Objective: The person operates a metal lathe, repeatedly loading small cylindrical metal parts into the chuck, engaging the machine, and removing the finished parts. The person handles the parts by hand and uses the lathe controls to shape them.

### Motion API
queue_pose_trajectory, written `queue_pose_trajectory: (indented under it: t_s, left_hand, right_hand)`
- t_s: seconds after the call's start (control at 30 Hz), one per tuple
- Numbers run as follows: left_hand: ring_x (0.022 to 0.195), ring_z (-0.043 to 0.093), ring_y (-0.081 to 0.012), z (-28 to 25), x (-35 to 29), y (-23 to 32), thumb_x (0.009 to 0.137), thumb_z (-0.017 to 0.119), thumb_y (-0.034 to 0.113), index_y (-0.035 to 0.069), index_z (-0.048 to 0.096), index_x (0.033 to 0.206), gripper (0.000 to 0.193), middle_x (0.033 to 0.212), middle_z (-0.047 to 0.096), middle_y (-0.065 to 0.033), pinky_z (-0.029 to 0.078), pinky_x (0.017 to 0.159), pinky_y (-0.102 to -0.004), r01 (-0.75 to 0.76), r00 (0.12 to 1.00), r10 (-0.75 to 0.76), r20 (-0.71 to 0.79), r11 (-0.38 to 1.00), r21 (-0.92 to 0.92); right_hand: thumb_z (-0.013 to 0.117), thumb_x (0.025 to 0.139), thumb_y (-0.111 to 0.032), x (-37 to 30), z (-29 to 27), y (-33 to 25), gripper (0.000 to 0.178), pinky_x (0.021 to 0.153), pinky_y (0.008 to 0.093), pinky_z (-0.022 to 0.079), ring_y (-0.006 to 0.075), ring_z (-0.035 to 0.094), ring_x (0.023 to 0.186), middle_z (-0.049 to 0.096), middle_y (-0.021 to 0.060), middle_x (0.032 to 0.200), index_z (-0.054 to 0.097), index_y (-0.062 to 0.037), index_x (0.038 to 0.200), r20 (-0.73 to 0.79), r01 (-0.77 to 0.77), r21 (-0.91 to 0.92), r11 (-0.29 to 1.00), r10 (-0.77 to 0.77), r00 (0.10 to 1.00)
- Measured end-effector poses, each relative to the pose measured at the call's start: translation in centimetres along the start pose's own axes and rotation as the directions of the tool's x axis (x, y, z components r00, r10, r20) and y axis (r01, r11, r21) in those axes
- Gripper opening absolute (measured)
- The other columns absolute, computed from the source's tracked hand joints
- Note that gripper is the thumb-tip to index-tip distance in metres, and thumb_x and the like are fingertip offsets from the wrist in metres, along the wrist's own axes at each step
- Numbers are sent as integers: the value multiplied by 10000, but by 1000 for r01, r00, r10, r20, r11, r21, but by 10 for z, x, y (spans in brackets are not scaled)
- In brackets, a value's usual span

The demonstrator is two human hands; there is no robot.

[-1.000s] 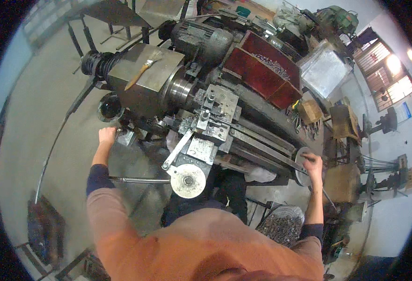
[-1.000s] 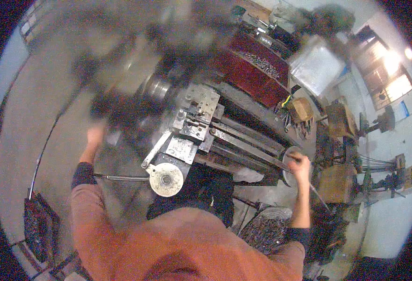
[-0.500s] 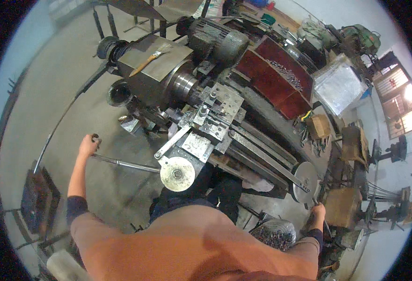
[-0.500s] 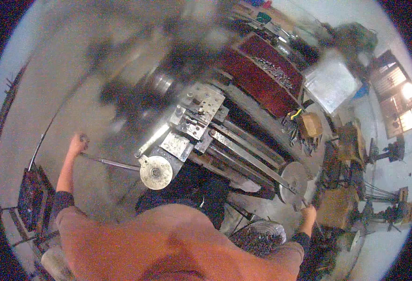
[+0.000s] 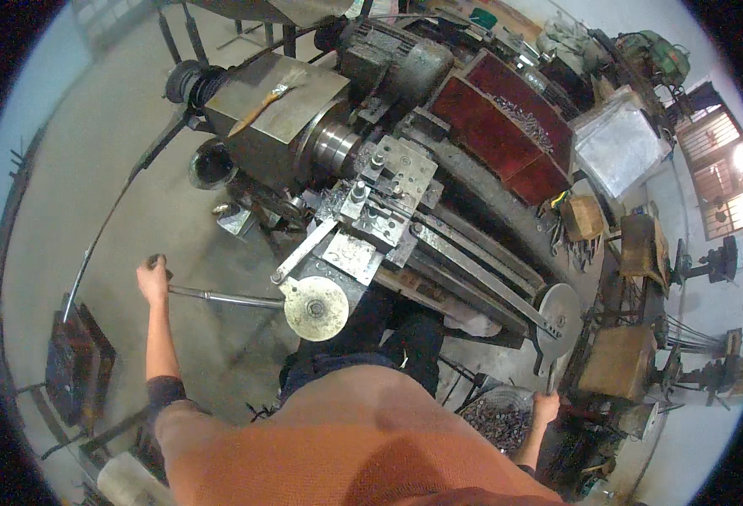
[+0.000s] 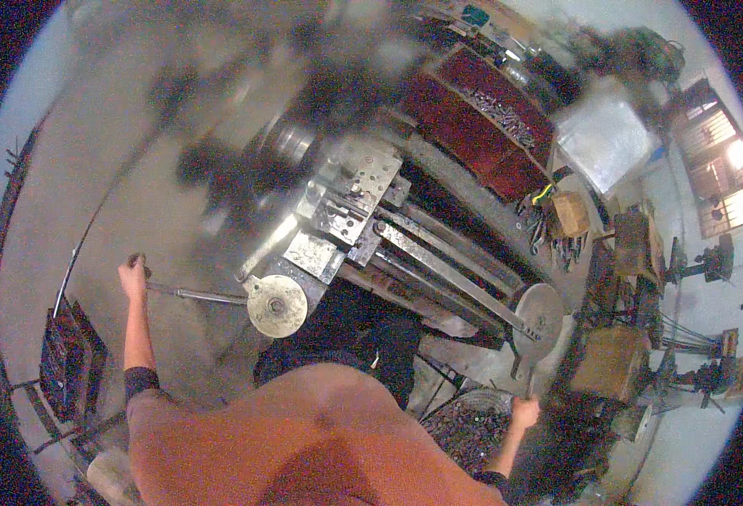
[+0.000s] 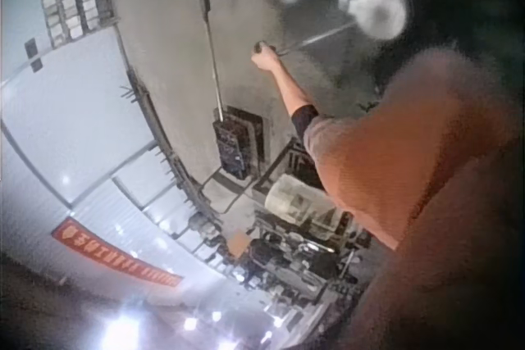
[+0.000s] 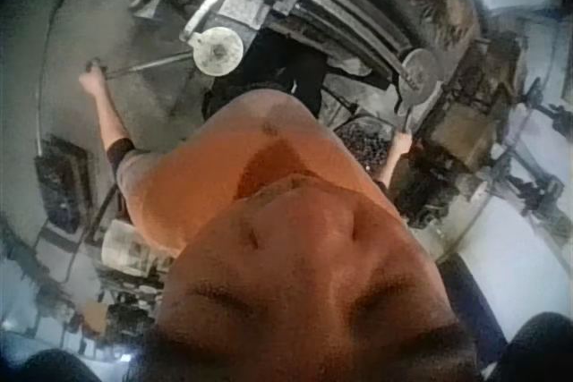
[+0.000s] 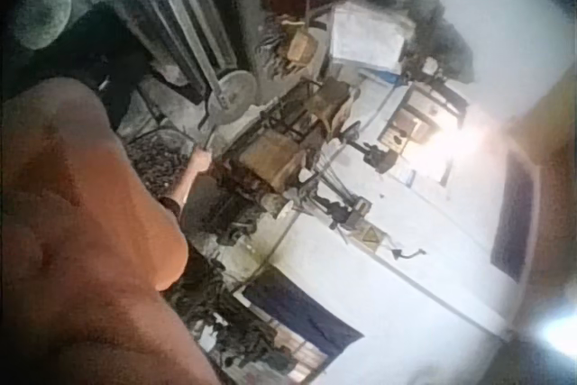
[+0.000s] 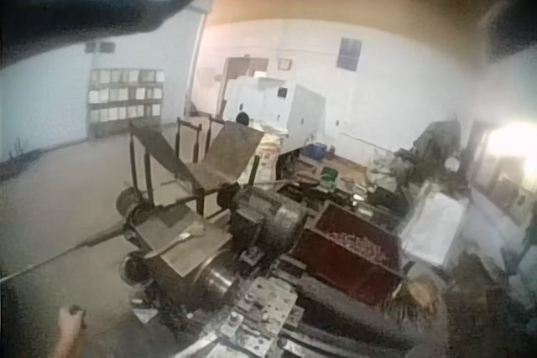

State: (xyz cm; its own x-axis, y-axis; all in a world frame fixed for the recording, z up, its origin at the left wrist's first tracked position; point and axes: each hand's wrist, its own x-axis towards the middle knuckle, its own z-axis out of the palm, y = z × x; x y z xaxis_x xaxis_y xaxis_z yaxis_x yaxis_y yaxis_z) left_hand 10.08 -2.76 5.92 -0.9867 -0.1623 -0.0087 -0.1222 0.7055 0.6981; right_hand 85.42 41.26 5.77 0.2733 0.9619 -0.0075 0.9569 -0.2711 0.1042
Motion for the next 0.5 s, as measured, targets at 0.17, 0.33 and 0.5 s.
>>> queue_pose_trajectory:
  t_s: [0.17,0.33,0.5]
  left_hand:
    - [505,584,-147,9,17,-14,758,576,244,20,630,946,297,581,610,-93,447,545,-266,-102,994,100,-41,993,-55]
    - [500,582,-141,27,33,-18,767,577,184,-12,622,937,264,597,610,-99,452,532,-258,-129,991,123,-45,977,-167]
    - [509,579,-150,30,36,-21,776,560,102,-77,595,922,233,639,596,-111,455,477,-246,-168,986,152,-71,912,-374]
  right_hand:
    - [570,588,-246,-23,1,-22,341,705,471,438,427,549,812,580,254,822,567,-12,835,-39,46,168,985,-40,998]
    - [562,603,-257,-30,3,-22,330,688,477,424,441,534,798,570,263,804,551,-1,810,-86,71,272,960,-49,995]
    - [559,606,-248,-37,-4,-22,317,671,484,415,438,532,782,568,262,805,553,-10,816,-69,85,251,964,-70,995]
